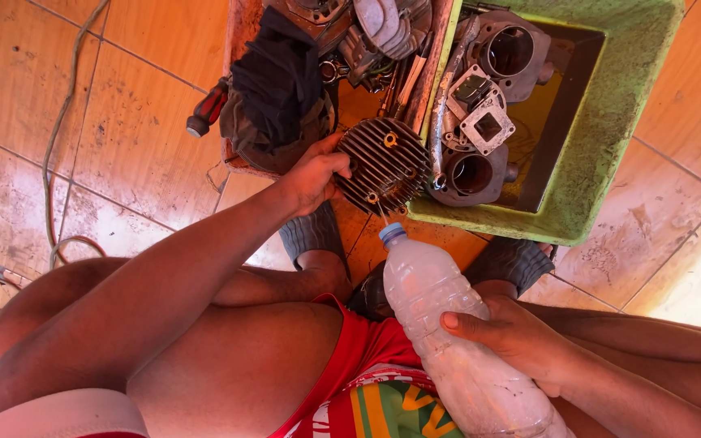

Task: Cleaning and inspecting motorcycle engine components using a brush, cloth, and cleaning fluid.

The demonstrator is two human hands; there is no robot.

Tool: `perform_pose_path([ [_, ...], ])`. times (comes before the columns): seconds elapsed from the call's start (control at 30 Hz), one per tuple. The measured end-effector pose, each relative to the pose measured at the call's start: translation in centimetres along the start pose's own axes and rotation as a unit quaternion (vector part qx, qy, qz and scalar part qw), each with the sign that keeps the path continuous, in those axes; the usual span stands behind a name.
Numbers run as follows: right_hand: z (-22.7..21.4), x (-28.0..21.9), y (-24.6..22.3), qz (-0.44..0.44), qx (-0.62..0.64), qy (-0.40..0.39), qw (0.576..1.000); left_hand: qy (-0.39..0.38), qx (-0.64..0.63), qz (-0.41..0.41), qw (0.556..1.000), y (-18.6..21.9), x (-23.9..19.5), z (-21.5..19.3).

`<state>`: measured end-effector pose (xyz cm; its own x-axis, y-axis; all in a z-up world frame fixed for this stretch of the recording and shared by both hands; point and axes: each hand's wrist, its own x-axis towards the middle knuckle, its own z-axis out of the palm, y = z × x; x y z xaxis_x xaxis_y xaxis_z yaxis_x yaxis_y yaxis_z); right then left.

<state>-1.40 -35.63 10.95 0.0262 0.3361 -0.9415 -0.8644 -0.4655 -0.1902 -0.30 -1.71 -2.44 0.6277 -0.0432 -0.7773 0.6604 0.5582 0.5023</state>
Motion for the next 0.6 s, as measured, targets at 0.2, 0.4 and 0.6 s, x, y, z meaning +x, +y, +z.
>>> perform_pose_path([
  [0.2,0.1,0.3,0.2,-0.033,-0.097,0.029,0.994,0.03,0.06,-0.023,0.997,0.2,-0.4,-0.1],
  [0.4,0.8,-0.2,-1.0,-0.06,-0.052,0.002,0.997,0.028,0.094,-0.031,0.995,0.5,-0.7,0.5],
  [0.6,0.9,0.6,0.2,-0.018,-0.09,0.002,0.996,0.034,0.086,-0.048,0.995,0.2,-0.4,0.4],
])
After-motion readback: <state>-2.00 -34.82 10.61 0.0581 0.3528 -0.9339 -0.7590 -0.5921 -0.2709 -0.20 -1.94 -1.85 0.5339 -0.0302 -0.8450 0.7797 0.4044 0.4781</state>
